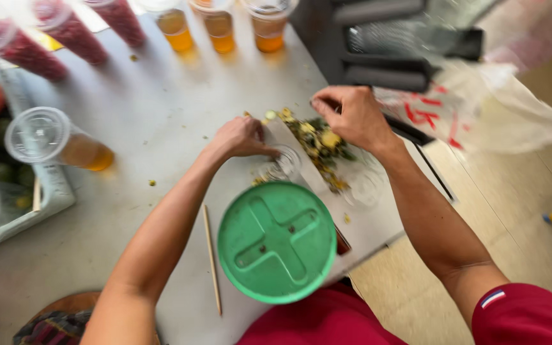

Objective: The person organizes plastic cups containing liquid on a counter, places lids on some of them, and then puts a tray of cups into a freezer.

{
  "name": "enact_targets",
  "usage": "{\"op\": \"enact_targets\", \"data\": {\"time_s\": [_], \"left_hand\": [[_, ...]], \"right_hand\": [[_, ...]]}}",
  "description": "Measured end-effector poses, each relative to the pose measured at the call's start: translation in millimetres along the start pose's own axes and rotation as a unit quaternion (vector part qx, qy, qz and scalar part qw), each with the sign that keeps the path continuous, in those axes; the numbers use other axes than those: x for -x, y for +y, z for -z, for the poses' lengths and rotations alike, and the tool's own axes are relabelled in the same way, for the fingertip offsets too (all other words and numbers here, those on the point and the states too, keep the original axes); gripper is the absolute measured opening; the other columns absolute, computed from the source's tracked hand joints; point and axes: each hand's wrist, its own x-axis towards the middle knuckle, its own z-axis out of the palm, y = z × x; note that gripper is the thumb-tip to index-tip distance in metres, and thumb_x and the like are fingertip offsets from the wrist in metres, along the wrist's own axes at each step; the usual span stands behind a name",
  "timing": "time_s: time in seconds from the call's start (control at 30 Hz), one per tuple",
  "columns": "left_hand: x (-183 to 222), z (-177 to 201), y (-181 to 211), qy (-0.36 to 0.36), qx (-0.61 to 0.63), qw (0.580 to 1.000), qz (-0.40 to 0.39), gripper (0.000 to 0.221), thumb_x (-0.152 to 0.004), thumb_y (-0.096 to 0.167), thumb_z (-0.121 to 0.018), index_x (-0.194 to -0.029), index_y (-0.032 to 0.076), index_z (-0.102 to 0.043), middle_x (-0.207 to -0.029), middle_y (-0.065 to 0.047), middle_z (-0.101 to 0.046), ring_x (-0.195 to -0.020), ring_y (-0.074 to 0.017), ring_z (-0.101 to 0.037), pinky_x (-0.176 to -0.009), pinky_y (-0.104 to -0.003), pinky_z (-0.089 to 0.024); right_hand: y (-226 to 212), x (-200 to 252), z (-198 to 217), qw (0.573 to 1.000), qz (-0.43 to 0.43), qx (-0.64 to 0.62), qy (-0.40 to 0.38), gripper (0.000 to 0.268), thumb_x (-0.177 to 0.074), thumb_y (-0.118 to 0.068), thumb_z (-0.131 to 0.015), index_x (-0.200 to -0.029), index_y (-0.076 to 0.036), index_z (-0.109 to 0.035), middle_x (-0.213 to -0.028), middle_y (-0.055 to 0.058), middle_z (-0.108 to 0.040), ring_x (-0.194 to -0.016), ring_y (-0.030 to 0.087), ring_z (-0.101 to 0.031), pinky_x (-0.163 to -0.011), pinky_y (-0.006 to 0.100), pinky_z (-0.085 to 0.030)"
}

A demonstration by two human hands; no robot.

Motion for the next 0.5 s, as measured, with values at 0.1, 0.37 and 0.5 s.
{"op": "enact_targets", "data": {"time_s": [0.1,0.37,0.5], "left_hand": [[18,-16,10,0.003,-0.050,0.998,0.049,0.064,-0.056,0.062,-0.092,-0.089,0.009,-0.076,-0.087,-0.012,-0.076,-0.085,-0.0292,-0.071,-0.074,-0.043,-0.057],[14,-33,-17,0.041,0.082,0.996,0.009,0.049,-0.068,0.046,-0.090,-0.092,0.006,-0.078,-0.084,-0.010,-0.077,-0.074,-0.0205,-0.073,-0.072,-0.035,-0.059],[23,5,-5,0.124,0.194,0.973,-0.016,0.032,-0.081,0.029,-0.085,-0.101,0.004,-0.078,-0.084,-0.008,-0.078,-0.072,-0.0130,-0.073,-0.066,-0.029,-0.057]], "right_hand": [[30,66,8,0.994,-0.025,0.092,-0.053,0.030,-0.094,-0.034,-0.072,-0.100,-0.006,-0.080,-0.088,0.010,-0.077,-0.075,0.023,-0.075,-0.074,0.039,-0.059],[69,166,-2,0.918,-0.136,0.327,-0.177,0.113,-0.063,-0.062,-0.092,-0.156,-0.020,-0.042,-0.145,0.017,-0.050,-0.123,0.042,-0.052,-0.095,0.055,-0.049],[78,183,-14,0.930,-0.173,0.303,-0.116,0.114,-0.061,-0.059,-0.093,-0.154,-0.023,-0.038,-0.136,0.013,-0.054,-0.124,0.037,-0.050,-0.104,0.052,-0.046]]}}
